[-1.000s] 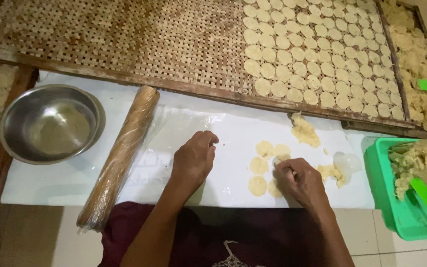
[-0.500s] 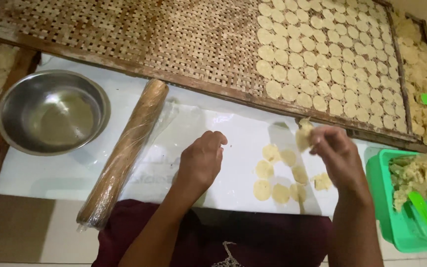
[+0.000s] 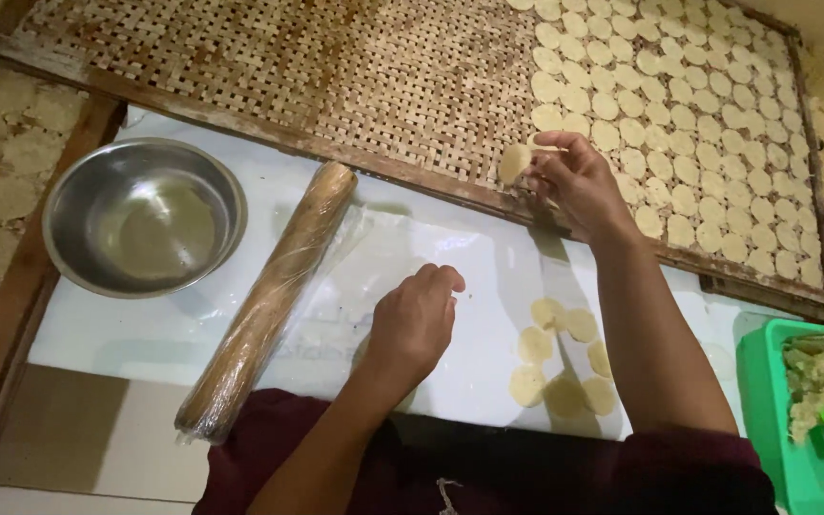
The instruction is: Arranging small circular pieces of dough onto a bamboo drying rack.
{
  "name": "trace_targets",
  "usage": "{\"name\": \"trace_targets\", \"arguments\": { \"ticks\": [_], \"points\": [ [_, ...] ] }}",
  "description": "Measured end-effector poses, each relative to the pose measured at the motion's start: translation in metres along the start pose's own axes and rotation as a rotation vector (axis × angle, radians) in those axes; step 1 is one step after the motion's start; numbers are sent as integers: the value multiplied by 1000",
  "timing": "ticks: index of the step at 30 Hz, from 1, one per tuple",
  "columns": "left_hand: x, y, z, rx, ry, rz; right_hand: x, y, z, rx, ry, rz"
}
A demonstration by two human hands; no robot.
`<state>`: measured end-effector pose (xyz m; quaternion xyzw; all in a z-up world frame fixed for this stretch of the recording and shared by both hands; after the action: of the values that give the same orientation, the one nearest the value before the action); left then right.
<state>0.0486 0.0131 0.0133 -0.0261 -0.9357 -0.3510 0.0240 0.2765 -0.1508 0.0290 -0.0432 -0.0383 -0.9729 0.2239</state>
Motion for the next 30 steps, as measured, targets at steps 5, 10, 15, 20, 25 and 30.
{"name": "trace_targets", "arguments": {
  "ticks": [5,10,15,20,25,30],
  "points": [
    [3,1,-3,-16,-64,-63,6,19,-13,77,-5,-33],
    [5,-3,-3,-39,-94,-105,4,31,-19,153,29,-37],
    [5,-4,-3,-15,-96,-116,9,29,-13,321,65,-27],
    [3,-2,-3,-26,-90,-107,10,22,-5,491,62,-11],
    [3,-1,-4,-31,-105,-125,11,23,0,567,75,2],
    [3,0,-4,-8,-119,-125,3,20,1,268,49,25]
  ]
}}
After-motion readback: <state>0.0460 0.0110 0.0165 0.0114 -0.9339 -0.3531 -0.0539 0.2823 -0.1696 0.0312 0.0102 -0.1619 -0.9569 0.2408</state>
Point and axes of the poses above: each hand's wrist, its own x-axis away from the middle knuckle, its own y-axis out of the back of the hand, z = x × y, the point moved 4 cm from there along -x, towards the middle knuckle, and after that the axes turned 5 degrees about z, right-handed, at the moved point
